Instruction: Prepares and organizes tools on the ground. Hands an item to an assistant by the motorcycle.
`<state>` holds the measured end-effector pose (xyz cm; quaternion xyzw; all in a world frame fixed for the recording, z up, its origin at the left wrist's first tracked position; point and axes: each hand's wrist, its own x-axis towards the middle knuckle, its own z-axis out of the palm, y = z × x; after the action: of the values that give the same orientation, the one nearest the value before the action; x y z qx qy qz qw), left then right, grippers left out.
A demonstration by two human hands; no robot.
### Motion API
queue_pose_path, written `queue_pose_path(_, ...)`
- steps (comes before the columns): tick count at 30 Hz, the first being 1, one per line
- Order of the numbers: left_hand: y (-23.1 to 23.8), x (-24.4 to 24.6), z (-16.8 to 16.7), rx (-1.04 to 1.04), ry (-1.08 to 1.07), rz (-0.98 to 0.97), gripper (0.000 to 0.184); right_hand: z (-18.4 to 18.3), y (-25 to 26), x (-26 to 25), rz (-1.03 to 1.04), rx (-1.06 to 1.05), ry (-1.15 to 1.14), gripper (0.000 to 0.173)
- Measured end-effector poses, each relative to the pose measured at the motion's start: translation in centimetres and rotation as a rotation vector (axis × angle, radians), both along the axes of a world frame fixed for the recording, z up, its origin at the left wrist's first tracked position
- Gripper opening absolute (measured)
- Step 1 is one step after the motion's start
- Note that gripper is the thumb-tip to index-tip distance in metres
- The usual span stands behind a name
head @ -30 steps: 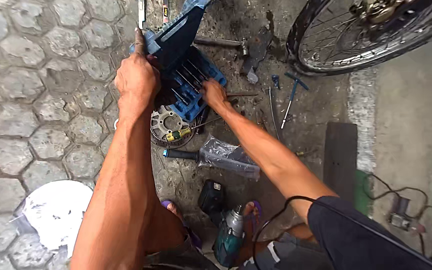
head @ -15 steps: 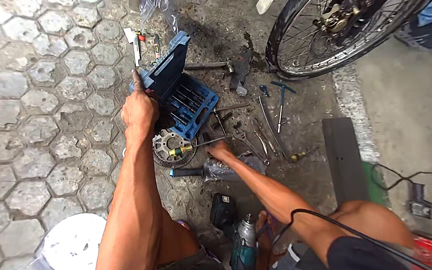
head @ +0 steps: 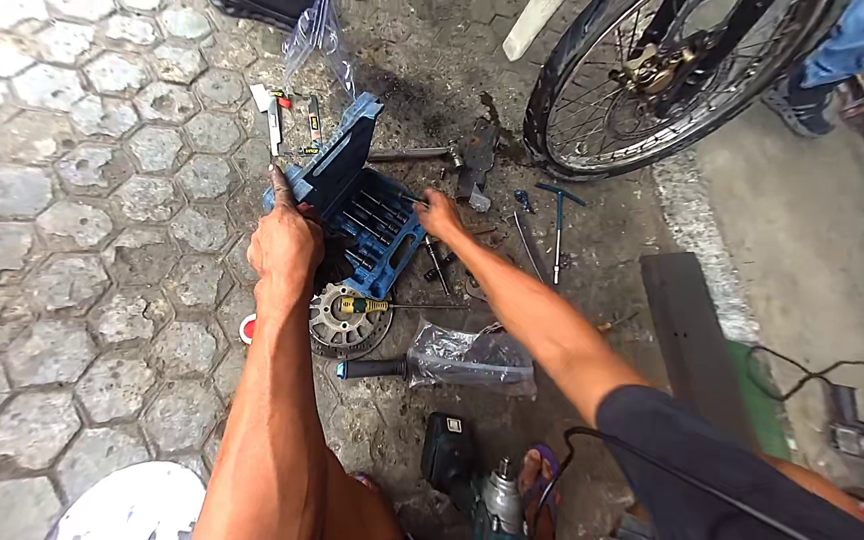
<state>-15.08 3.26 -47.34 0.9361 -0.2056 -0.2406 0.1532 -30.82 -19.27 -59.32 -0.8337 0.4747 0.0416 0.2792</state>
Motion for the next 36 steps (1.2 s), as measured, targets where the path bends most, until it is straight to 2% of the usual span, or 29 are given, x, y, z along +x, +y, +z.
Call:
queue_pose_path(3,0.0,-0.2,0.0,0.009,-0.010,0.000,0.074,-3.5,-0.9,3.4,0.145,-0.222,0.162,0.030)
queue_pose_path(6,0.2,-0.3,-0.1,0.022,0.009,-0.008,0.073,-3.7,-1.2,2.8,0.118,-0.203,0.170,0.030)
queue_pose_path(9,0.1,-0.1,0.0,0.013,0.015,0.000,0.075,-1.9,-1.7,-1.5,-0.094,-0.089,0.071,0.028)
queue_pose_path(11,0.1,0.0,0.0,0.001,0.010,0.015,0.076,-0.9,-0.5,-5.5,-0.285,0.029,0.120,0.033)
queue_pose_path(13,0.0,0.1,-0.1,-0.003,-0.005,0.022,0.078,-2.4,1.5,-9.0,-0.447,0.231,0.171,0.045)
queue_pose_path(15,-0.1,0.1,-0.1,-0.007,-0.011,0.021,0.078,-4.6,3.4,-10.3,-0.581,0.353,0.162,0.057)
queue_pose_path(18,0.0,0.0,-0.1,-0.010,-0.010,0.023,0.081,-6.3,4.9,-9.2,-0.718,0.260,0.121,0.053)
queue_pose_path(21,0.3,0.1,0.1,0.005,0.000,0.015,0.079,-6.0,6.0,-9.8,-0.776,0.162,0.073,0.048)
queue_pose_path(24,0.7,0.3,-0.1,-0.014,-0.005,0.002,0.076,-5.0,7.0,-12.0,-0.743,-0.022,-0.078,0.039)
queue_pose_path(27,0.6,0.4,-0.2,-0.023,-0.005,-0.006,0.075,-1.6,7.4,-12.6,-0.587,-0.155,-0.222,0.037)
queue_pose_path(30,0.6,0.4,0.0,-0.015,0.004,-0.009,0.072,1.0,7.2,-10.1,-0.312,-0.025,-0.340,0.036)
queue_pose_path(33,0.7,0.4,-0.1,-0.008,0.007,-0.022,0.074,0.0,6.6,-5.5,-0.100,0.081,-0.291,0.031)
queue_pose_path(36,1.0,0.3,-0.2,-0.003,0.004,-0.032,0.075,-1.9,7.5,-1.0,0.072,0.040,-0.163,0.032)
